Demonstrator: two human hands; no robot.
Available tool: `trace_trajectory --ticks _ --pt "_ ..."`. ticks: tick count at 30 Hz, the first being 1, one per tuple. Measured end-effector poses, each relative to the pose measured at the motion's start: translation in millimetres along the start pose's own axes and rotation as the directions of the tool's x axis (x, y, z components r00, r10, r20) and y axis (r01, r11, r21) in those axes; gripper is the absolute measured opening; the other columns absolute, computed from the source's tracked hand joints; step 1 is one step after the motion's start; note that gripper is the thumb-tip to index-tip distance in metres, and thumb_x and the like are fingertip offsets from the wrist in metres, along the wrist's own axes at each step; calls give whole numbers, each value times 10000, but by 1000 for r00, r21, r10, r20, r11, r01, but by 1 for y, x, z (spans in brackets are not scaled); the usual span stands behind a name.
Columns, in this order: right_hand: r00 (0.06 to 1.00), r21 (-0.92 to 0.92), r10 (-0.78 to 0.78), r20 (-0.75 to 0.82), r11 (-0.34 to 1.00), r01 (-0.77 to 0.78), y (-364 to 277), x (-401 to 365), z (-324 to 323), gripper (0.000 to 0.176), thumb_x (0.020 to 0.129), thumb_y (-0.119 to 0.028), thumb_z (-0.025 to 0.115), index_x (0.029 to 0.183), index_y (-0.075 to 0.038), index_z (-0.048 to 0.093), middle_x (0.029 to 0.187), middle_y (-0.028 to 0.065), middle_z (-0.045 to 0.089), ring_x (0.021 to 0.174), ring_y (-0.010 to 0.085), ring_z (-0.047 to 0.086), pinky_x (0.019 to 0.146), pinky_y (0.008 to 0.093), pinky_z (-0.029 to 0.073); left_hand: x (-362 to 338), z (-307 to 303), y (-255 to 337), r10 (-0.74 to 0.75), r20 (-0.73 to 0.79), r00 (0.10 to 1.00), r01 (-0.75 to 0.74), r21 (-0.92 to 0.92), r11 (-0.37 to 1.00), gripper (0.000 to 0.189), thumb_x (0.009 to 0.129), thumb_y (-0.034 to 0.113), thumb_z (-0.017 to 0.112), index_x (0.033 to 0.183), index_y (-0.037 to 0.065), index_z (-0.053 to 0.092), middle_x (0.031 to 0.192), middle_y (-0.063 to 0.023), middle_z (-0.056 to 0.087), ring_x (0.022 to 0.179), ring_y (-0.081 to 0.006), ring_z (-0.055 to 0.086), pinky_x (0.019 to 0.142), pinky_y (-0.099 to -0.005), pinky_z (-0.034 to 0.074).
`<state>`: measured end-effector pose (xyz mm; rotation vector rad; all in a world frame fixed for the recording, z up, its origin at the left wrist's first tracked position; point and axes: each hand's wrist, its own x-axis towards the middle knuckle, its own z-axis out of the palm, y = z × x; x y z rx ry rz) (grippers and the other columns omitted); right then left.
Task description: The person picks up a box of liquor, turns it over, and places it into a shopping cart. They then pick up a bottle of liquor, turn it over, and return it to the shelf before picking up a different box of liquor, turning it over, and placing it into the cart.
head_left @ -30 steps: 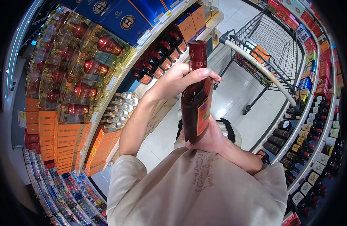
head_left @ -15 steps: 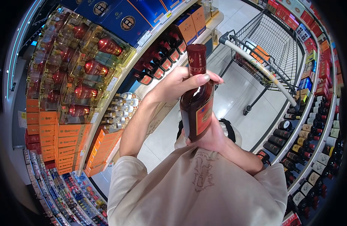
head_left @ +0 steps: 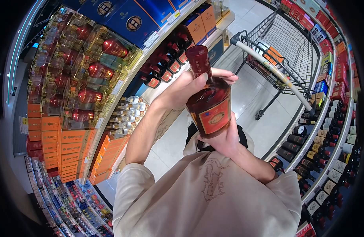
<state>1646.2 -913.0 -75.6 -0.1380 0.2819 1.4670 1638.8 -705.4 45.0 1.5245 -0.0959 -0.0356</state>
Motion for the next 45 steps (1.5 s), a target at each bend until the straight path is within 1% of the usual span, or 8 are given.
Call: trace_trajectory --ticks 4,12,18,27,34,36,41,45 --pt "994 -50 -102 -46 994 100 0 -1 5 704 1034 -650 269 1428 -121 516 1369 99 601 1165 267 588 953 468 476 -1 -1 -7 -6 -3 1000 6 -66 998 829 1021 681 471 1419 -40 566 1365 -177 660 1284 -269 624 1099 -399 486" --pt "945 -269 -325 -44 915 302 0 0 -1 732 1045 -652 267 1504 -119 468 1459 101 560 1275 293 577 1019 492 477 -17 -10 -9 -118 -91 989 117 -19 993 804 1002 660 542 1406 -34 583 1338 -167 680 1247 -251 647 1096 -406 489" --pt "884 -337 -441 -156 865 372 -1 2 7 698 1059 -618 282 1467 -94 497 1390 109 603 1216 267 601 993 463 493 -17 -20 -23 -136 -149 979 161 172 972 876 1022 722 382 1335 -56 638 1286 -215 698 1206 -286 672 1079 -407 505" --pt "905 -305 -356 -233 910 280 -1 20 2 693 1043 -633 322 1458 -112 517 1385 91 616 1199 254 612 993 458 481 -18 -40 -40 -178 -323 930 215 83 973 505 1071 396 501 1213 -36 721 1078 -110 754 1005 -170 708 953 -323 544" --pt "888 -320 -291 -355 931 178 14 53 2 647 1060 -589 366 1414 -85 566 1358 71 642 1251 215 599 1038 407 460 -72 -63 -57 -225 -561 796 347 120 930 410 1054 305 521 1110 -42 732 988 -90 741 912 -140 680 819 -314 547" --pt "901 -306 -269 -341 938 164 22 69 -9 608 1065 -550 414 1394 -65 580 1353 67 648 1246 199 599 1050 387 452 -99 -76 -71 -324 -731 600 539 71 839 406 1063 305 514 1086 -46 718 948 -80 726 899 -138 669 825 -323 537" --pt "899 -388 -216 -380 920 57 42 114 -39 554 1045 -513 504 1333 -52 609 1284 73 681 1155 195 644 1010 379 486 -169 -94 -90 -358 -756 549 532 -14 847 454 1088 349 490 1062 -51 703 940 -77 712 868 -135 653 791 -319 518" --pt "906 -389 -139 -399 921 -30 65 158 -58 541 1028 -499 564 1307 -39 619 1242 89 695 1119 189 671 1000 362 508 -211 -114 -98 -454 -737 501 454 -223 863 502 1121 376 439 1350 -57 548 1102 -161 706 890 -247 740 591 -391 671"
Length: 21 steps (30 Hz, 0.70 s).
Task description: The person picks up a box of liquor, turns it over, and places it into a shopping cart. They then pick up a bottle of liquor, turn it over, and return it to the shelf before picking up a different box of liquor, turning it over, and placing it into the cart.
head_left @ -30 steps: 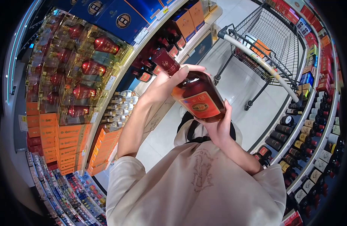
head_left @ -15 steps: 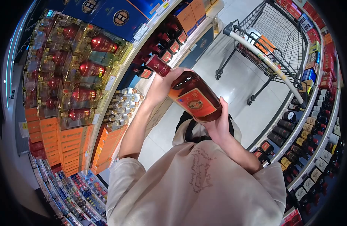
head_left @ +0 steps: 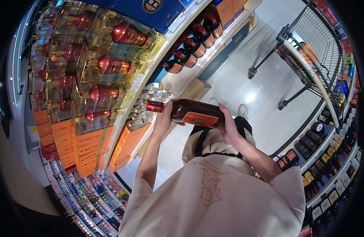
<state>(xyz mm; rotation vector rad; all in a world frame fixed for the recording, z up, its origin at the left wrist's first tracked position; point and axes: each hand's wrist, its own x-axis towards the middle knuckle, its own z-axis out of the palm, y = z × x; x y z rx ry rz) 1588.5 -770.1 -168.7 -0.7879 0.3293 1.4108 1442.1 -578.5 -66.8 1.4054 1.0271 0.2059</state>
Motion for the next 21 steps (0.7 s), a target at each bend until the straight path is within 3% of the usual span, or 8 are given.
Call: trace_trajectory --ticks 3,7,11,14,17,19,21 --pt "998 7 34 51 999 -35 17 42 7 548 1028 -507 560 1307 -38 617 1233 90 699 1107 200 686 991 381 529 7 -25 -12 -12 -6 1000 12 -89 996 480 1108 349 487 1368 -47 556 1125 -156 701 856 -240 743 589 -384 673" --pt "982 -104 109 152 990 -94 24 93 15 597 1037 -534 514 1345 -28 585 1288 106 684 1133 226 685 994 433 536 23 -55 -35 -61 -55 997 58 -58 997 474 1079 337 552 1396 -16 551 1175 -149 700 873 -227 746 578 -372 673" --pt "960 -158 174 221 977 -141 34 150 11 681 1015 -587 515 1409 -32 542 1377 139 635 1226 260 638 1037 477 499 39 -58 -59 44 -173 984 -53 -48 997 462 1074 305 567 1411 -9 539 1213 -127 676 946 -206 733 589 -346 670" --pt "956 -182 219 196 966 -184 36 177 10 745 993 -630 528 1442 -36 509 1425 141 605 1276 285 602 1057 495 482 56 -57 -68 -65 -225 972 50 -74 996 450 1074 299 568 1398 -14 552 1237 -125 660 972 -201 723 600 -340 672" --pt "943 -185 244 227 961 -204 45 221 -3 777 981 -652 531 1477 -56 483 1469 145 574 1310 298 575 1069 510 475 76 -58 -83 18 -219 976 -22 -15 1000 449 1072 302 578 1386 -18 565 1251 -124 649 981 -199 717 615 -334 674" --pt "934 -186 253 251 960 -210 49 242 -5 796 973 -666 531 1499 -72 466 1493 147 554 1328 305 559 1074 518 471 90 -59 -95 -30 -185 982 7 -123 992 478 1059 307 615 1404 -16 544 1269 -127 640 999 -199 710 663 -336 680" --pt "975 -146 187 124 975 -168 57 263 -3 821 963 -702 507 1519 -99 460 1482 151 568 1318 300 568 1084 504 468 104 -56 -105 -95 -222 970 63 -147 987 518 1045 308 646 1431 -12 515 1264 -123 642 1011 -190 704 714 -336 681"
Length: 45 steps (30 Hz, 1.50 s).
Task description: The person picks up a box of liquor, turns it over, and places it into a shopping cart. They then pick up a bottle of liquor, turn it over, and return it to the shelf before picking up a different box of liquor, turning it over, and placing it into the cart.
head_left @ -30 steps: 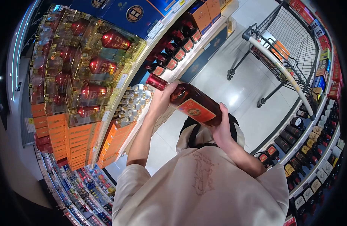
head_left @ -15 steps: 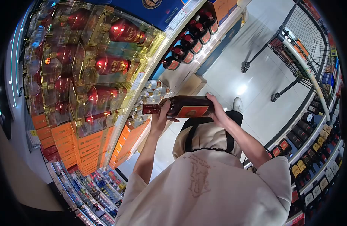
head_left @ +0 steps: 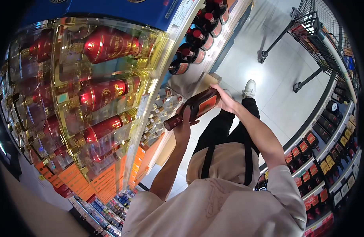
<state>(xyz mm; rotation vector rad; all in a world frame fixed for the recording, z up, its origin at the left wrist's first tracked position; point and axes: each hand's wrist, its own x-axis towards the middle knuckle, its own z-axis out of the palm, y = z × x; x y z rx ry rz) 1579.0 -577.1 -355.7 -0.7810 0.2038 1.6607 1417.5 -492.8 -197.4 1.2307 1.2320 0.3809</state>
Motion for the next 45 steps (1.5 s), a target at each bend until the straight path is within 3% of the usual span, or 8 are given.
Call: trace_trajectory --ticks 5,12,26,27,31,38,40,45 --pt "974 -64 46 -221 996 -61 -2 60 3 691 927 -718 492 1307 -149 587 1234 36 664 1079 187 640 925 390 526 33 3 -24 16 -30 999 -15 28 1000 536 1034 316 672 1455 31 503 1204 -77 651 892 -105 655 744 -282 644" --pt "854 120 8 -521 991 64 14 133 25 693 921 -772 483 1194 -154 640 1122 25 687 1015 202 631 904 459 495 72 2 -28 144 -42 989 -137 137 981 515 1029 335 682 1422 35 536 1178 -90 670 959 -120 668 738 -266 618" --pt "947 233 -194 -258 938 255 29 114 59 309 1101 -429 459 1112 -168 624 1037 -42 615 981 112 543 921 347 436 143 6 -45 236 60 970 -243 222 944 327 1043 185 667 1295 -4 580 1174 -84 674 1067 -158 654 920 -297 510" --pt "969 228 -167 -184 951 208 29 108 57 350 1102 -295 472 1397 -123 548 1188 -40 550 1149 107 512 1078 387 432 152 2 -53 222 58 973 -230 230 946 360 1032 203 686 1308 -2 580 1173 -85 680 1055 -159 661 919 -301 520" --pt "976 163 -156 -150 970 180 27 102 64 605 1096 -198 438 1662 -125 236 1215 -43 553 1198 94 500 1103 345 396 167 1 -62 256 85 963 -269 282 921 374 1028 213 686 1304 -18 581 1166 -109 687 1060 -165 670 899 -301 542" --pt "983 124 -153 -102 978 165 36 129 40 588 1072 -158 453 1639 -145 299 1271 -46 563 1158 78 514 1068 340 402 194 3 -87 332 143 932 -357 225 907 355 1019 229 697 1268 -11 617 1127 -109 704 1031 -176 682 867 -313 546" --pt "965 196 -196 -176 953 230 36 134 43 337 1004 -113 468 1317 -164 581 1073 -79 549 931 45 484 849 253 395 199 6 -87 335 111 936 -352 230 907 340 1009 242 710 1235 -4 642 1100 -91 714 978 -167 679 842 -317 540" --pt "970 154 -212 -123 961 230 41 151 29 330 1006 -113 470 1312 -173 576 1067 -89 560 902 35 492 820 246 398 204 13 -88 327 115 938 -346 245 906 338 1002 255 719 1221 6 654 1073 -79 716 933 -146 659 826 -310 526"
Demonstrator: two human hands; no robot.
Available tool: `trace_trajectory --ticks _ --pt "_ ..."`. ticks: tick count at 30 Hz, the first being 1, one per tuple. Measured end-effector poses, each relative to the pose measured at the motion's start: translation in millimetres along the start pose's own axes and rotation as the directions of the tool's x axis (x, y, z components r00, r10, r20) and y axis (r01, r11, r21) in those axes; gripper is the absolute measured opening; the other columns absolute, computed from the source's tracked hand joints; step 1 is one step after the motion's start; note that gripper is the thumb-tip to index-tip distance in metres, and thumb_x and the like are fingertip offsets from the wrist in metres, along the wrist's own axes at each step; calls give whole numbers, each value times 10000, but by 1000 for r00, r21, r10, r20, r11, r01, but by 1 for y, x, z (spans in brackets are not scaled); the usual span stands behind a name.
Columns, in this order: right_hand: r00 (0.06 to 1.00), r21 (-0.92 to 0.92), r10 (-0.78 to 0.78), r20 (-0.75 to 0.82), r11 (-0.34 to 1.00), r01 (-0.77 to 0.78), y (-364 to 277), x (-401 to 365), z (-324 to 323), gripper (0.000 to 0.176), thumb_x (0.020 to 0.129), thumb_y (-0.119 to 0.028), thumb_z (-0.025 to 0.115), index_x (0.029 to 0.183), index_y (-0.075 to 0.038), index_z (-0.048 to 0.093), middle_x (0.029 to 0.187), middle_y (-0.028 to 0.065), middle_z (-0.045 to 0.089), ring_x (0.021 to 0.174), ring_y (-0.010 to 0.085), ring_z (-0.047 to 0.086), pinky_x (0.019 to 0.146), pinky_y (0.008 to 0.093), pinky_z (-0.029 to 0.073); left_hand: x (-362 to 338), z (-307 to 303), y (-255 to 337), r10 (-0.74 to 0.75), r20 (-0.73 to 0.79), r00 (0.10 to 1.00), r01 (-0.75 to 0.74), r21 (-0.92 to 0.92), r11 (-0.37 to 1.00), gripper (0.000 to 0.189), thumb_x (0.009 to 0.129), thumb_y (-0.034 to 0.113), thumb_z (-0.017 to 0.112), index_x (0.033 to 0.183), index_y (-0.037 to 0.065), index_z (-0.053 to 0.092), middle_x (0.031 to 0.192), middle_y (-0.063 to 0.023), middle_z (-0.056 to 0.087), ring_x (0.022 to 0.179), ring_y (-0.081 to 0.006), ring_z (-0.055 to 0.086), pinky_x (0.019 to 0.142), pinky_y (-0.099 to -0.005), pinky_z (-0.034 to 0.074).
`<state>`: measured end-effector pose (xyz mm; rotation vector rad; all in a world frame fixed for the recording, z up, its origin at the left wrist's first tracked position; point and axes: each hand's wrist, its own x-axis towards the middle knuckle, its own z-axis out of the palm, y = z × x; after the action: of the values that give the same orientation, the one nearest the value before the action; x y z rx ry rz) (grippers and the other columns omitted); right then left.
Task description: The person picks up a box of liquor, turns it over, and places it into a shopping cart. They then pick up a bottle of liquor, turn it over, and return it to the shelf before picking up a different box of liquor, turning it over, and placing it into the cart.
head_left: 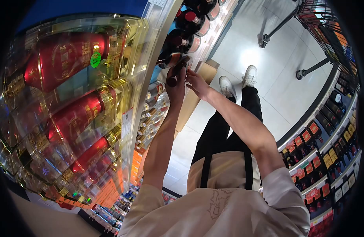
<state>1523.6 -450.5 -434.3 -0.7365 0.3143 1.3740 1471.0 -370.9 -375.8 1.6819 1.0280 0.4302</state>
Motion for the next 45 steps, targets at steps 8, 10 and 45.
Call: trace_trajectory --ticks 8,10,45 --pt "998 -16 21 55 1000 -20 3 19 -14 510 1042 -87 481 1545 -135 412 1387 -35 555 1203 89 552 1077 364 420 10 3 -6 40 1 999 -40 53 998 326 995 258 728 1197 12 656 1062 -66 712 934 -137 652 827 -307 517" --pt "998 -70 35 59 997 -31 2 22 -14 524 1049 -84 473 1564 -121 384 1410 -9 545 1227 108 559 1105 383 420 14 4 -5 30 26 999 -30 2 1000 328 990 260 736 1190 13 657 1052 -65 714 936 -136 656 827 -306 518" --pt "990 -386 -119 74 912 139 -2 22 -6 582 979 -89 577 1533 -71 397 1399 25 537 1256 139 528 1035 310 434 29 1 -2 -119 26 993 115 116 987 384 998 221 712 1282 -29 642 1060 -122 763 878 -161 745 716 -286 579"
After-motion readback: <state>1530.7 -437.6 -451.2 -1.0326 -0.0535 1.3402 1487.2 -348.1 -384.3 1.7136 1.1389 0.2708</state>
